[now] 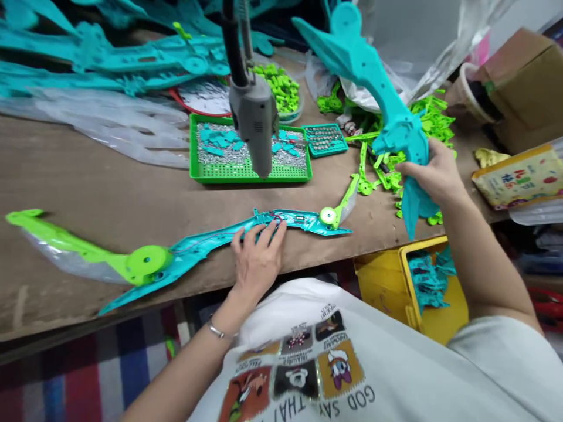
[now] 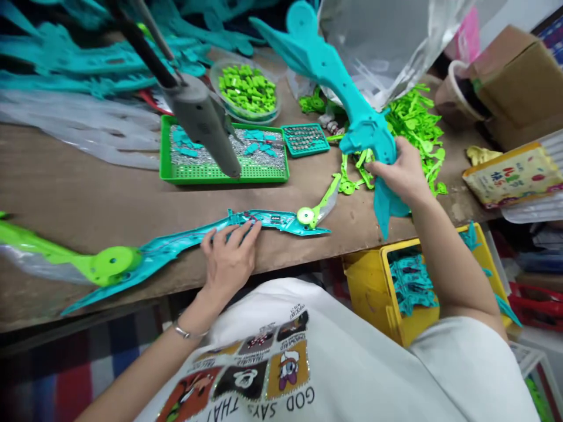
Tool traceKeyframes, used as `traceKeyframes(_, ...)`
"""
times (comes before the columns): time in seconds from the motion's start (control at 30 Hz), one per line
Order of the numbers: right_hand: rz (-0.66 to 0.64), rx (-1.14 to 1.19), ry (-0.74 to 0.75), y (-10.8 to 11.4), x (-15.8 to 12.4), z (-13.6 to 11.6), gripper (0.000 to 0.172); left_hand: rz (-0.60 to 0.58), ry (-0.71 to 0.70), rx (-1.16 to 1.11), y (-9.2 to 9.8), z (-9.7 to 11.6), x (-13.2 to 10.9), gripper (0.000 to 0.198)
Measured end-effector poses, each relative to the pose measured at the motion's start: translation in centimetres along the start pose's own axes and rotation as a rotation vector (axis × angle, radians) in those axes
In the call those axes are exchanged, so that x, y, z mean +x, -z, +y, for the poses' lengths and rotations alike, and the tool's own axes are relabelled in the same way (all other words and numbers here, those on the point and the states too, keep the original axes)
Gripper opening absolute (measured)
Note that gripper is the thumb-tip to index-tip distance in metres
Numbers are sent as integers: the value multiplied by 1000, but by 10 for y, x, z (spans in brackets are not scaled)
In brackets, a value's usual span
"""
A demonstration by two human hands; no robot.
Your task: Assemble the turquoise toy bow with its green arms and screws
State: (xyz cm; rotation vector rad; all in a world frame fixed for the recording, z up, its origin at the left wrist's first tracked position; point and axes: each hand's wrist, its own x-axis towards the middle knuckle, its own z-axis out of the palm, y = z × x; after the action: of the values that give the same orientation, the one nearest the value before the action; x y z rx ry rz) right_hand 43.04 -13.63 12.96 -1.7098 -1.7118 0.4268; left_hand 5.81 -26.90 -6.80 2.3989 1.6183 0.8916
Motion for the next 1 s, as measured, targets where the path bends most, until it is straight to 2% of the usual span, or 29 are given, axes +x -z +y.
traceKeyframes(0.07,-114,238,-292,1,-35,14,31,-12,-15,4,1,-1,-2,62)
traceKeyframes(0.13,-223,434,-512,-12,-67,22,32,-32,-24,13,2,-2,-5,62)
traceKeyframes(0.2,-289,556,-627,-34,-91,25,32,-45,-29,18,4,-3,-9,61)
traceKeyframes(0.27,-322,624,-657,-57,-103,26,30,-49,-41,18,5,-5,-13,62)
traceKeyframes(0.43,-277,740,-627,-95,-99,21,30,-41,-73,27,6,-8,-17,62)
traceKeyframes(0.6,-242,768,-639,-102,-92,21,29,-50,-81,55,7,-7,-15,59)
traceKeyframes(0.73,-237,725,-519,-86,-98,31,26,-61,-70,80,9,-6,-14,54)
traceKeyframes(0.87,-196,718,-278,-51,-99,35,29,-58,-70,74,8,-6,-14,52)
traceKeyframes(1.0,-386,570,-72,-28,-91,15,40,-72,-68,64,8,-6,-14,53)
